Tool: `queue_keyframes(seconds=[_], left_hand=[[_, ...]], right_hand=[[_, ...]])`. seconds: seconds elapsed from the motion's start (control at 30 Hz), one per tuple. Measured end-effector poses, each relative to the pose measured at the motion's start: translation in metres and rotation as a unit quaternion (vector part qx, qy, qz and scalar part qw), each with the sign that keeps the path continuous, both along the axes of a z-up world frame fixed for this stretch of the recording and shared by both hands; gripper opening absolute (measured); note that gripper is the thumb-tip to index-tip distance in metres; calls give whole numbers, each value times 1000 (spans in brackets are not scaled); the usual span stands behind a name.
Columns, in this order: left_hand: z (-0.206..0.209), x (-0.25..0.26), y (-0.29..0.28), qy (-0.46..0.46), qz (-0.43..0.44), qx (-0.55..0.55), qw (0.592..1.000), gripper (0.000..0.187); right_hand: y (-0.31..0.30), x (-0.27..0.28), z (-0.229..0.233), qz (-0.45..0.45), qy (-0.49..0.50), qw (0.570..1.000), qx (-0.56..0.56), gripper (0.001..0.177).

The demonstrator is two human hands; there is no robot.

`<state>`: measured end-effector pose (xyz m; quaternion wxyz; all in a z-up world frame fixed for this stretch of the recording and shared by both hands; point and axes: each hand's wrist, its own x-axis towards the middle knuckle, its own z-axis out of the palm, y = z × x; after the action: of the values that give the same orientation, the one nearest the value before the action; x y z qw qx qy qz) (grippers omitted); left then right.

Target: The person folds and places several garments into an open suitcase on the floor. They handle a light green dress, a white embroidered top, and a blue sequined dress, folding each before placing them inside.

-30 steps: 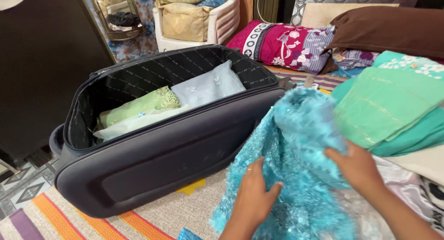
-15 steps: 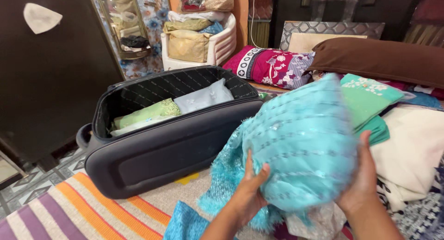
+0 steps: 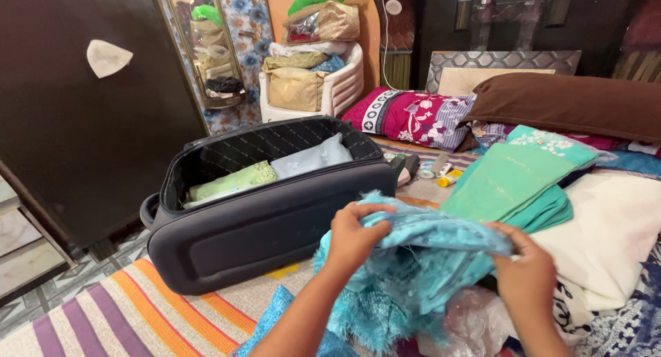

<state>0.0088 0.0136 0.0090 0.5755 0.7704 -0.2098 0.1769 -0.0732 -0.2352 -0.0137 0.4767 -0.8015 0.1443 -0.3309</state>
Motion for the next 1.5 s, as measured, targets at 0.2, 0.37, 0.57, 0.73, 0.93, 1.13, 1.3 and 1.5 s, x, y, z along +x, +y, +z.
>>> queue_keyframes(seconds=[0.2,0.37,0.57,0.73,0.93,1.13,1.3,1.5], left_hand=[[26,-7,3,37,20,42,998,77],[33,-27,-28,-70,48,216,973,67],[55,-21,35,-110,157,296,936,21],[87,-32,85,-175,187,252,933,28],[106,-46,99,-153,178,239,942,35],[85,-55,82,-30,150,325,933,31],[76,-16,98,67,145,411,898,31],[18,30,107,-7,189,381,905,20]], right_hand=[[-3,10,30,70,-103,989,75,29],[23,27,33,190,-30,981,24,28],[27,-14,86,55,26,982,-178,30],[60,-65,141,-7,53,974,-219,29],[54,-78,182,-92,-52,909,-403,28],[18,-57,166,-122,-42,873,-471,24],[11,-29,105,-117,95,859,-489,20],[-25,33,30,-125,215,922,-298,31]])
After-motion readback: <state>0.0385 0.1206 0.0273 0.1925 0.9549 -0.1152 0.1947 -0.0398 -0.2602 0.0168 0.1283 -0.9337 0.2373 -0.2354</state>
